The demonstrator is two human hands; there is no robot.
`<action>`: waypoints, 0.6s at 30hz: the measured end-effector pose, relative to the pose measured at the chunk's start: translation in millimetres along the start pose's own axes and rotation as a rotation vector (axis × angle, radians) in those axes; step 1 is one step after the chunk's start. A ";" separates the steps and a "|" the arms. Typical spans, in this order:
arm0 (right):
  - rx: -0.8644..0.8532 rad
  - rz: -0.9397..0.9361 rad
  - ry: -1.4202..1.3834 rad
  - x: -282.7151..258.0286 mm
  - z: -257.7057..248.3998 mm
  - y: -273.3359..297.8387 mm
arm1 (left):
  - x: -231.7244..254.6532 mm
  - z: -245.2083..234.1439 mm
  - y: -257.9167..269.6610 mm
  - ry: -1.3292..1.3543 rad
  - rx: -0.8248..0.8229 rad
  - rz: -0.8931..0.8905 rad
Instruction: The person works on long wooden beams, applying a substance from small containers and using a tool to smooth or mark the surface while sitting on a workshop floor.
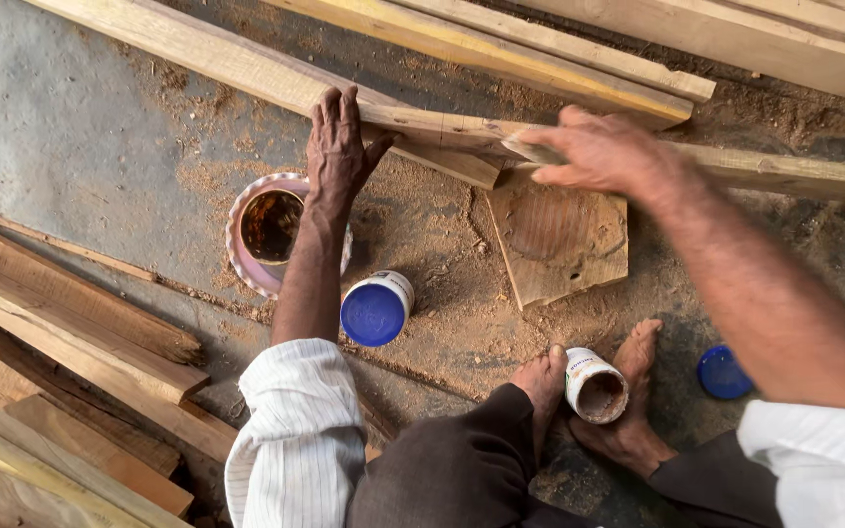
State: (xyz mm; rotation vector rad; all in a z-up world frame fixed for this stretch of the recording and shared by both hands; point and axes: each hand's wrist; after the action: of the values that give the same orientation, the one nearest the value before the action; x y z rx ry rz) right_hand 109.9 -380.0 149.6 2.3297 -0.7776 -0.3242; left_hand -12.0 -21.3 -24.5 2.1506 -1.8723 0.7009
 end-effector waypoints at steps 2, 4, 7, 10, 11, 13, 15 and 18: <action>0.048 0.006 -0.013 -13.4 4.4 -3.3 | -0.1 -1.6 2.0 0.076 -0.119 -0.193; 0.148 0.081 -0.137 -27.1 20.1 -5.5 | -4.6 -0.1 1.9 0.005 -0.035 -0.076; 0.374 -0.006 0.092 -28.9 40.6 -7.1 | -0.3 -1.2 2.7 -0.017 -0.023 -0.031; 0.186 -0.018 0.305 -9.0 36.4 -5.3 | 14.3 -11.3 -0.4 0.037 -0.095 -0.119; 0.192 -0.016 0.307 -7.6 33.6 -3.2 | 15.8 -15.0 -0.5 0.041 -0.100 -0.149; 0.094 -0.043 0.042 -3.8 29.5 8.8 | 14.7 -17.5 -1.8 0.041 -0.078 -0.123; 0.119 -0.038 0.006 -5.4 18.0 6.8 | 14.7 -14.2 1.2 0.039 -0.061 -0.103; 0.190 -0.069 0.041 -10.0 -6.6 -8.5 | 11.7 -13.8 1.4 -0.013 -0.031 -0.062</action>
State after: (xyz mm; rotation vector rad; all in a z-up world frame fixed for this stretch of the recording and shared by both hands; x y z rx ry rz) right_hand 108.5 -365.4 149.3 2.5377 -0.7373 -0.2404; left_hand -15.4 -25.6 -7.1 2.1885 -1.8022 0.6426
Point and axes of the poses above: each hand's wrist, its own y-axis away from the middle knuckle, its own z-axis out of the palm, x = y × z, and after that the axes turned 12 degrees about y, right-handed
